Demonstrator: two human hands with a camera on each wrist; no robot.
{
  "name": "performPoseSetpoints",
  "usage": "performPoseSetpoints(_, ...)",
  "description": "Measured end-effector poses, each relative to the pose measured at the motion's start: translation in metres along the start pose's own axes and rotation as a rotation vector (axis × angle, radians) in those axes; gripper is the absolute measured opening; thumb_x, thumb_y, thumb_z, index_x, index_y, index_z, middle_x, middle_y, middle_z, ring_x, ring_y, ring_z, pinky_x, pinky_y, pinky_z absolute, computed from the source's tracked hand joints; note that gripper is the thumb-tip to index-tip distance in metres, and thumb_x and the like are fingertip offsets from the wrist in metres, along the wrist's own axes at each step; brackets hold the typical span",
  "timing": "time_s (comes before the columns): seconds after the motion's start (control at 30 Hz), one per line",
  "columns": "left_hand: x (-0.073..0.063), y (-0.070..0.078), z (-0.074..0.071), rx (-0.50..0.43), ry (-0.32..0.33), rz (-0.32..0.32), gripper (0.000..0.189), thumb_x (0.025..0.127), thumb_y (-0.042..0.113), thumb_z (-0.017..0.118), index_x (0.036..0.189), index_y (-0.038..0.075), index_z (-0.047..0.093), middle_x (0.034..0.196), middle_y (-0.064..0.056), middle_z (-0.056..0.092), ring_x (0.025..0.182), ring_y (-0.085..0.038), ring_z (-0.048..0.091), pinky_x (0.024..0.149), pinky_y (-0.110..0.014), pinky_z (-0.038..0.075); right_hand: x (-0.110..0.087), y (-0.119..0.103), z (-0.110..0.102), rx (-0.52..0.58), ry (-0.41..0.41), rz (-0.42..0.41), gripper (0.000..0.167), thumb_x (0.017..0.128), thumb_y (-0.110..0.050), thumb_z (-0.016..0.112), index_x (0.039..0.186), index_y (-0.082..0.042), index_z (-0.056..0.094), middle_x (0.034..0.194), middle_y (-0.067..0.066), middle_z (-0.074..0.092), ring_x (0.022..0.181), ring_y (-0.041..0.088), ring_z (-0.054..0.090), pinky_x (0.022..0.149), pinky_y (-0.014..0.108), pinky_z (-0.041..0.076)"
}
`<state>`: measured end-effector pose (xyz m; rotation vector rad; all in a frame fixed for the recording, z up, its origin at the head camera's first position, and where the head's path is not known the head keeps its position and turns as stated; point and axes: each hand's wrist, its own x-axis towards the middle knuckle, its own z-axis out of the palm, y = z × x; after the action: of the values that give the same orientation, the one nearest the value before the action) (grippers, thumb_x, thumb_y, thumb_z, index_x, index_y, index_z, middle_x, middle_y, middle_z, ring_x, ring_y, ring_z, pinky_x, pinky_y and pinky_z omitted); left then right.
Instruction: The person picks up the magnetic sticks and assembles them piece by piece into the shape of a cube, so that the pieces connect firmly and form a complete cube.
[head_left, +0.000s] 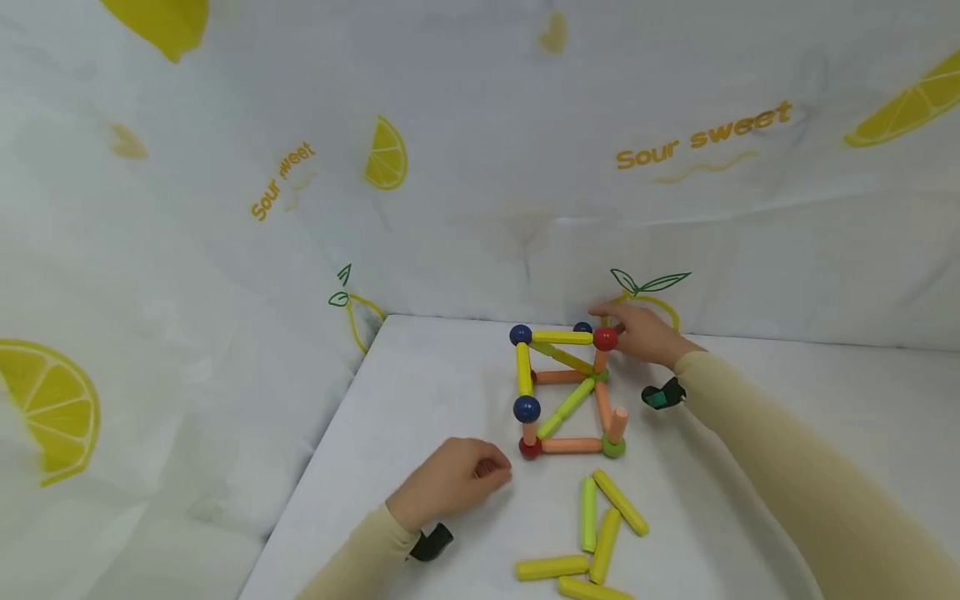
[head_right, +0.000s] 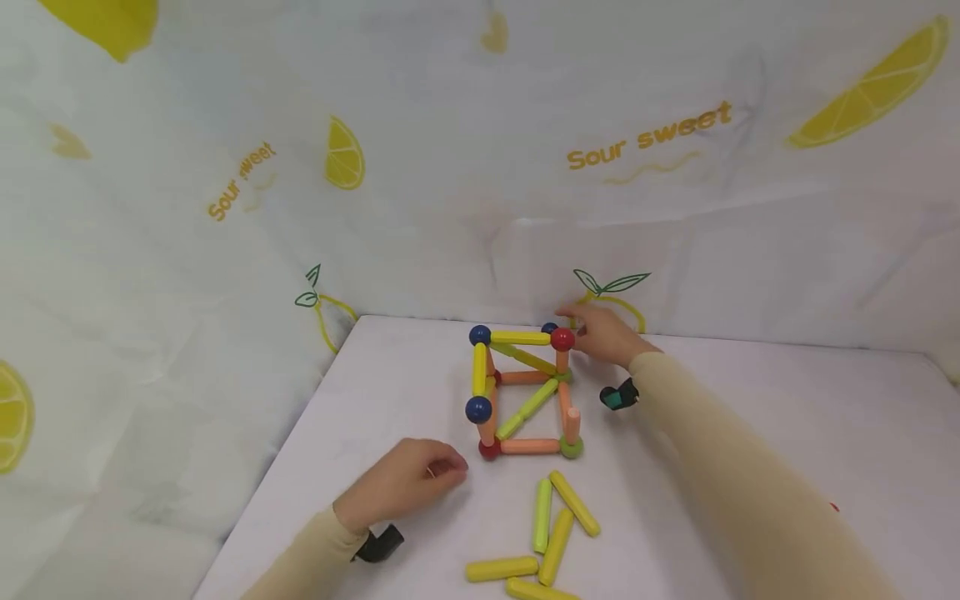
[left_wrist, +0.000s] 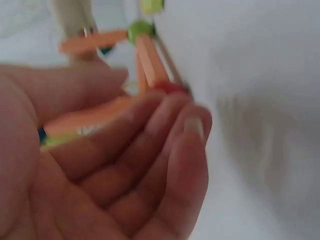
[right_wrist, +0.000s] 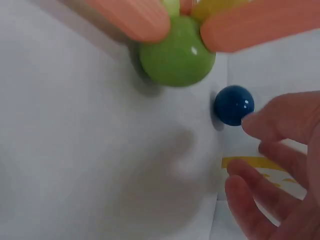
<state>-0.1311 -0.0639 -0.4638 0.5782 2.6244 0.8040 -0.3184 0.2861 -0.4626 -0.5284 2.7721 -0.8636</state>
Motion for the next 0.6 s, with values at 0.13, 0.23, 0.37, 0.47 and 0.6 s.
performPoseSetpoints(0.13, -0.018, 0.027, 0.023, 0.082, -0.181, 0.121, 0.025, 0.098, 0.042, 0.080, 0.114, 0.023, 0.081, 0.089, 0.021, 0.068, 0.078, 0.008, 0.057, 0.076, -0.014, 0.051, 0.011, 0.006, -0.005, -0.059, -0.079, -0.013, 0.049, 0.107, -0.010, 0.062, 0.155, -0.015, 0.059, 0.149, 0.022, 0.063, 0.125, 0.040, 0.059, 0.111, 0.063, 0.051)
performPoseSetpoints(0.23, -0.022, 0.037, 0.036, 0.117, -0.278, 0.150, 0.033, 0.095, 0.049, 0.083, 0.120, 0.027, 0.079, 0.092, 0.023, 0.064, 0.082, 0.009, 0.054, 0.078, -0.013, 0.049, 0.015, 0.009, -0.005, -0.065, -0.118, -0.024, 0.042, 0.107, -0.014, 0.065, 0.149, -0.018, 0.065, 0.147, 0.020, 0.066, 0.130, 0.042, 0.059, 0.116, 0.066, 0.047)
performPoseSetpoints(0.37, -0.021, 0.039, 0.042, 0.154, -0.294, 0.183, 0.033, 0.093, 0.044, 0.086, 0.122, 0.030, 0.078, 0.093, 0.023, 0.061, 0.082, 0.010, 0.053, 0.078, -0.012, 0.048, 0.018, 0.008, -0.003, -0.078, -0.107, -0.046, 0.032, 0.102, -0.011, 0.072, 0.133, -0.016, 0.072, 0.133, 0.016, 0.072, 0.118, 0.037, 0.062, 0.109, 0.060, 0.052)
performPoseSetpoints(0.47, -0.019, 0.037, 0.044, 0.175, -0.284, 0.194, 0.027, 0.094, 0.038, 0.086, 0.119, 0.030, 0.080, 0.092, 0.023, 0.062, 0.080, 0.009, 0.052, 0.077, -0.012, 0.047, 0.014, 0.007, 0.000, -0.078, -0.089, -0.047, 0.030, 0.097, -0.010, 0.078, 0.127, -0.013, 0.072, 0.124, 0.013, 0.074, 0.111, 0.033, 0.063, 0.105, 0.056, 0.055)
performPoseSetpoints(0.6, -0.017, 0.035, 0.047, 0.205, -0.260, 0.229, 0.021, 0.097, 0.035, 0.083, 0.117, 0.031, 0.081, 0.091, 0.023, 0.063, 0.078, 0.008, 0.052, 0.076, -0.010, 0.047, -0.004, 0.013, 0.002, -0.050, -0.078, -0.034, 0.039, 0.097, -0.012, 0.081, 0.135, -0.005, 0.071, 0.124, 0.015, 0.076, 0.112, 0.033, 0.068, 0.103, 0.058, 0.058)
